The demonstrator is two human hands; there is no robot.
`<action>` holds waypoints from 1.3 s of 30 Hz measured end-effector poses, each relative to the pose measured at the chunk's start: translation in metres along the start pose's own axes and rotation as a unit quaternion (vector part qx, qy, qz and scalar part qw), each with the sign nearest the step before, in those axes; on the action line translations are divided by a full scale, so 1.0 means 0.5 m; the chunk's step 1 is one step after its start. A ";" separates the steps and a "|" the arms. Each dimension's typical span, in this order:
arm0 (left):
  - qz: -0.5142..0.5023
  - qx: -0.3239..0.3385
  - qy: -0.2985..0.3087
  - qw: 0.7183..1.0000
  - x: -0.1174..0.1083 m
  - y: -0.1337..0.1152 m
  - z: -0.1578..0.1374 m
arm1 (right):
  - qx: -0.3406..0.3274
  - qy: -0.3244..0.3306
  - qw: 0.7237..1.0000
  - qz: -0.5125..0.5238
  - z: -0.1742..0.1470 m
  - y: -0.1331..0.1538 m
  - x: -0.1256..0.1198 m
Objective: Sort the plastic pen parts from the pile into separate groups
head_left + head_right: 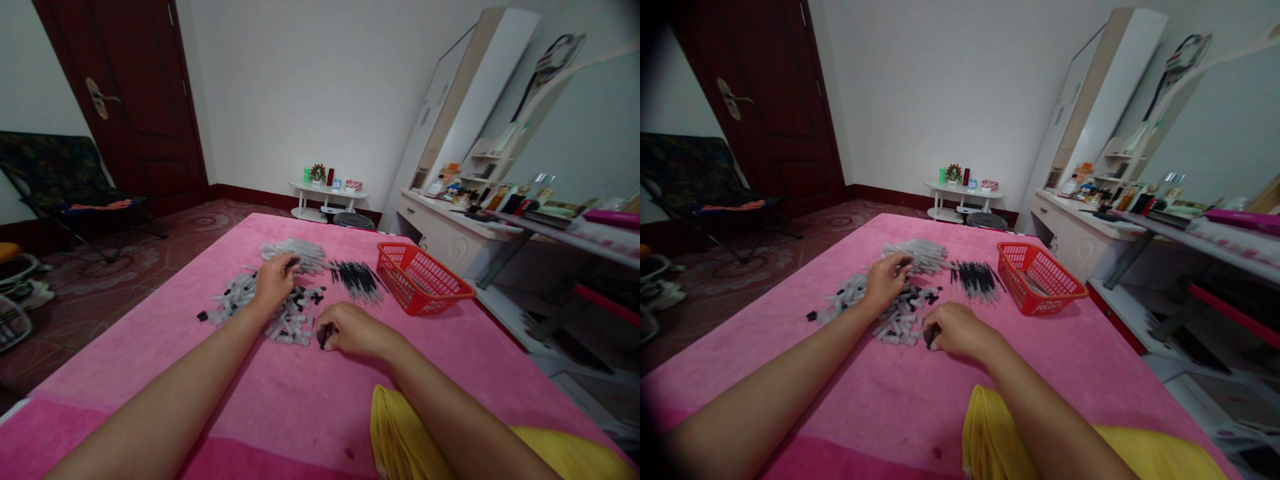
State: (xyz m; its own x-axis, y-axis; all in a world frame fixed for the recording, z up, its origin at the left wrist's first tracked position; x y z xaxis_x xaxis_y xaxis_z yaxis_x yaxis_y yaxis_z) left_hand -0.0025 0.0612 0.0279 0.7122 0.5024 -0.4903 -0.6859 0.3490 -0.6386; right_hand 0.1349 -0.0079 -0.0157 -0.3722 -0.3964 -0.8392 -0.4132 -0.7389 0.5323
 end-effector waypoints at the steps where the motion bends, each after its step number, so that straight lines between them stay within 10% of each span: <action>1: 0.002 0.009 0.005 1.000 0.002 -0.005 -0.002 | 0.000 0.001 1.000 0.007 0.000 -0.001 -0.001; 13: 0.082 0.186 0.131 0.970 0.056 -0.086 -0.055 | 0.080 -0.365 0.928 -0.003 -0.040 -0.085 -0.142; 39: 0.054 0.218 0.164 0.961 0.069 -0.121 -0.081 | 0.071 -0.370 0.923 -0.081 -0.046 -0.061 -0.146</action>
State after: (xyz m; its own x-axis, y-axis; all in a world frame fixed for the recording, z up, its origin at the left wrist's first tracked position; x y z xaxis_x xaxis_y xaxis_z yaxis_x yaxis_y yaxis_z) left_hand 0.0696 0.0254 0.0260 0.5938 0.3032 -0.7453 -0.7046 0.6432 -0.2997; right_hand 0.1940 0.0310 0.0270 -0.7403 0.2315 -0.6312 -0.5977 -0.6564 0.4603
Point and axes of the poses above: each hand's wrist, its own z-axis towards the middle knuckle, its own x-axis out of the palm, y = z × x, the point moved 9 cm from there along z, towards the middle knuckle, and after that the axes turned 14 degrees about -x, right-handed, at the moved point
